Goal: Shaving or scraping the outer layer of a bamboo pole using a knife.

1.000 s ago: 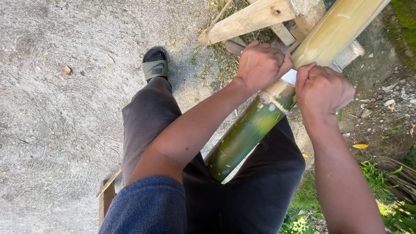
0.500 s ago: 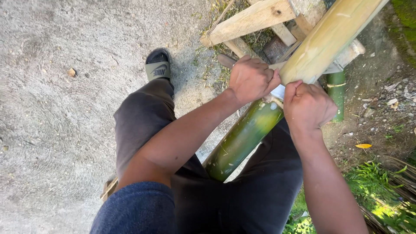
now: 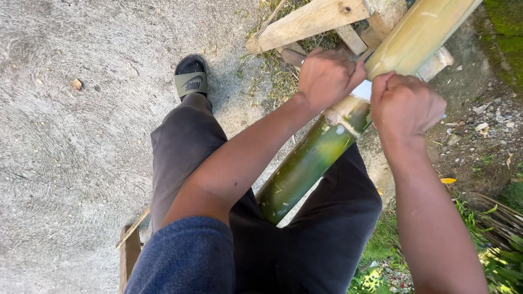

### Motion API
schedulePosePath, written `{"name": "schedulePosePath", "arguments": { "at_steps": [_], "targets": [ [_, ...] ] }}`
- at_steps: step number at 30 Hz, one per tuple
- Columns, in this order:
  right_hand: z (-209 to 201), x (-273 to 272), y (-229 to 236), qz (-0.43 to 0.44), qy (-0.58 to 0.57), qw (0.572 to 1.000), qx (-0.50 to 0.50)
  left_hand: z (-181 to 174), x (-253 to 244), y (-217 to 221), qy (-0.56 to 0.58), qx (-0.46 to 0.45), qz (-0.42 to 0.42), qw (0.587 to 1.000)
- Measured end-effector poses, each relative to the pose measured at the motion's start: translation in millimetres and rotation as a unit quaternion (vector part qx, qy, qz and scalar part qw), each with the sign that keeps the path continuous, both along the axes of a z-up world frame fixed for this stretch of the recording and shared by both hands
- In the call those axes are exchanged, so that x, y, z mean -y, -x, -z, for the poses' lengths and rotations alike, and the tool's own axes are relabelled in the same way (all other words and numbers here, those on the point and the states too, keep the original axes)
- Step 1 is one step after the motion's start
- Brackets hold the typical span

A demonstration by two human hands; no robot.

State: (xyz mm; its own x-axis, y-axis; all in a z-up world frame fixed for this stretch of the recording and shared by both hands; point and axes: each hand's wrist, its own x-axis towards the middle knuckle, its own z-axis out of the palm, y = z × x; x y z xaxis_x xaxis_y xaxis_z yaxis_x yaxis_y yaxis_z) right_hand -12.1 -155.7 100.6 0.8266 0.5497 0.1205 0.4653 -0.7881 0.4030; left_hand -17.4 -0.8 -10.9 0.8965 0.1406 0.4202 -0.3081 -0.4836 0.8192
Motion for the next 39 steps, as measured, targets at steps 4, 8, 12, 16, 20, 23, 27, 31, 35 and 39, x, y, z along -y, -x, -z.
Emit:
{"name": "schedulePosePath", "arguments": {
  "at_steps": [4,8,12,16,20,23,27,31,35,39],
  "targets": [
    [2,-5,22,-0.011,-0.007,1.000,0.015,-8,-14,17,-0.014,-0.008,0.021,1.000],
    [2,-8,31,-0.017,-0.040,0.999,0.020,-12,-22,23,-0.032,0.015,0.013,0.999],
    [-3,-4,19,0.014,-0.026,0.999,-0.035,-17,-15,17,-0.037,0.001,0.005,0.999],
    [6,16,-7,0.005,-0.056,0.998,-0.018,-11,-1,-9,-0.036,-0.007,-0.004,0.999],
    [8,14,-2,-0.009,-0.038,0.999,0.014,-8,-2,-4,-0.021,0.000,-0.007,1.000],
    [6,7,9,-0.009,-0.040,0.999,0.008,-11,-9,6,-0.027,0.003,0.005,1.000],
    [5,-4,21,-0.029,-0.053,0.998,0.027,-15,-18,18,-0.045,0.004,0.000,0.999],
    [4,-9,32,-0.017,-0.055,0.998,0.023,-14,-21,26,-0.041,0.004,0.006,0.999],
    [5,-10,33,-0.015,-0.059,0.998,0.009,-11,-23,28,-0.029,-0.002,0.018,0.999],
    [2,-20,49,0.012,-0.043,0.999,0.016,-13,-30,34,-0.043,-0.012,0.043,0.998]
  ]
}}
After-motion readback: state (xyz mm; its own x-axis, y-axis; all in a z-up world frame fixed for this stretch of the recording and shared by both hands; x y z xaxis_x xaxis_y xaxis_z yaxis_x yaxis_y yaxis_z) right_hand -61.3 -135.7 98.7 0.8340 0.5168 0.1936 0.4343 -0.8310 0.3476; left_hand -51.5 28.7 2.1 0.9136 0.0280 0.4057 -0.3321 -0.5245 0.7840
